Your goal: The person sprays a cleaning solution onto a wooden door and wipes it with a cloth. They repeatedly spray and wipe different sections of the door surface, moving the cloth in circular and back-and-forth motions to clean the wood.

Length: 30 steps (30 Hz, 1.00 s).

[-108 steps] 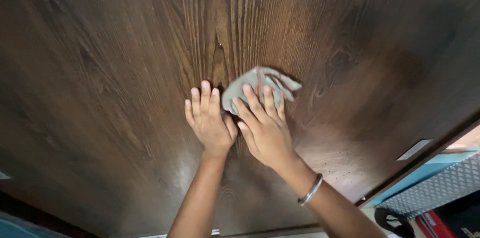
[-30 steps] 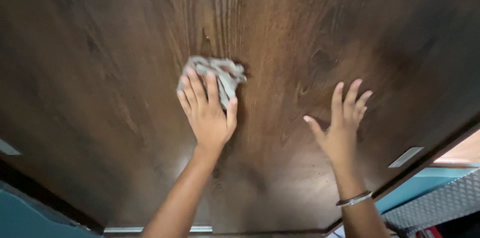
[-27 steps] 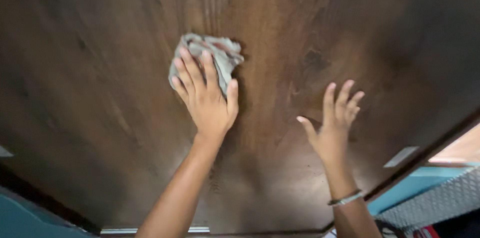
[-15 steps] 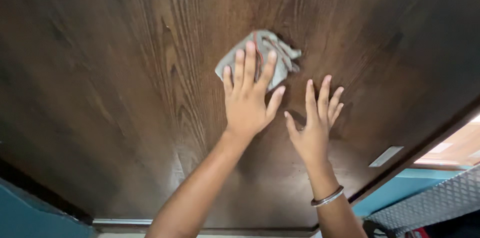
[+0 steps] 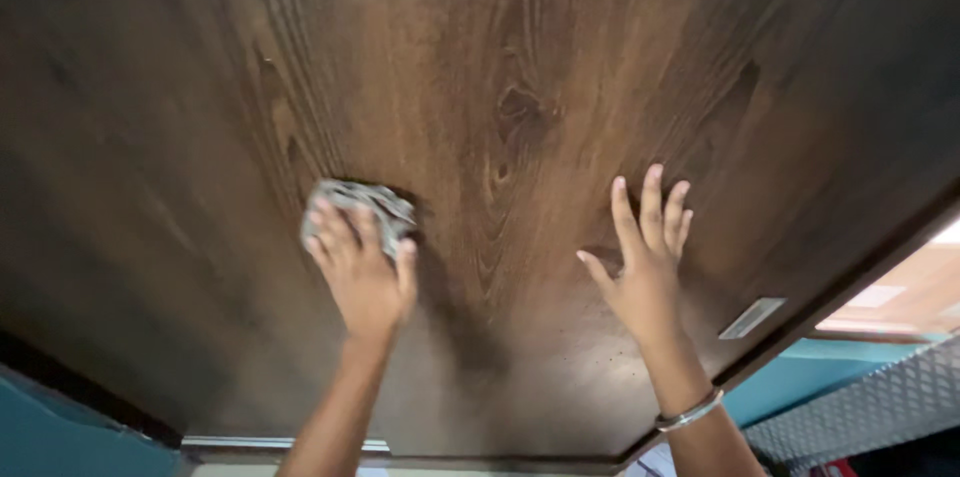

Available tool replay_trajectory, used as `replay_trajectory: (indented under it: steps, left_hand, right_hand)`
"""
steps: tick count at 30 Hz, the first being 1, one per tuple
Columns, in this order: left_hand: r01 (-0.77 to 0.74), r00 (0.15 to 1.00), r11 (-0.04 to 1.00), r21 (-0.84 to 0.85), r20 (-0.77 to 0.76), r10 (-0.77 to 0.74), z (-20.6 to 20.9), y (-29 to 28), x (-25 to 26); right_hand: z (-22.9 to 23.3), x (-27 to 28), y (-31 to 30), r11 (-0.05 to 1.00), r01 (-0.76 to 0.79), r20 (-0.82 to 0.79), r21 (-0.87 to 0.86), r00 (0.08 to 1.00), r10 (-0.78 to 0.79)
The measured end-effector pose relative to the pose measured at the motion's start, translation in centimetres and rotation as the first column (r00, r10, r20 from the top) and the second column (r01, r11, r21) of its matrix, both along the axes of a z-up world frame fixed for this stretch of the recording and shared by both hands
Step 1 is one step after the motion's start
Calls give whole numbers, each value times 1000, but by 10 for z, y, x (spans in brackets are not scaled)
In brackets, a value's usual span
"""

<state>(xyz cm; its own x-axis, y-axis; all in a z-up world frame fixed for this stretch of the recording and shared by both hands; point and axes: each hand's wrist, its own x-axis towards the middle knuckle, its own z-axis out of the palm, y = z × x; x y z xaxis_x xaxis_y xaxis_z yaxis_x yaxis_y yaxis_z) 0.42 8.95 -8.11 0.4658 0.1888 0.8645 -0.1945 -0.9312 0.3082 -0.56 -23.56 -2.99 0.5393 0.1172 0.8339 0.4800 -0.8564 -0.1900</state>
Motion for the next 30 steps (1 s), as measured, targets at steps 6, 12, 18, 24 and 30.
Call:
replay_trajectory:
  steps: [6, 12, 18, 24, 30]
  left_hand:
    - [89, 978, 989, -119, 201, -63, 79, -11, 12]
    - [74, 980, 990, -117, 194, -50, 129, -52, 20]
    - [209, 973, 974, 87, 83, -216, 123, -94, 10]
    - [320, 941, 914, 249, 25, -336, 55, -89, 7]
    - [183, 982, 957, 223, -87, -168, -23, -19, 10]
  right_hand:
    - [-5, 7, 12, 998, 61, 8, 34, 998, -61]
    - [-10, 6, 13, 995, 90, 5, 31, 996, -90]
    - [-12, 4, 17, 991, 131, 1, 23, 991, -131]
    - [0, -7, 25, 991, 129, 80, 45, 988, -133]
    - [33, -10, 8, 986, 156, 93, 61, 983, -161]
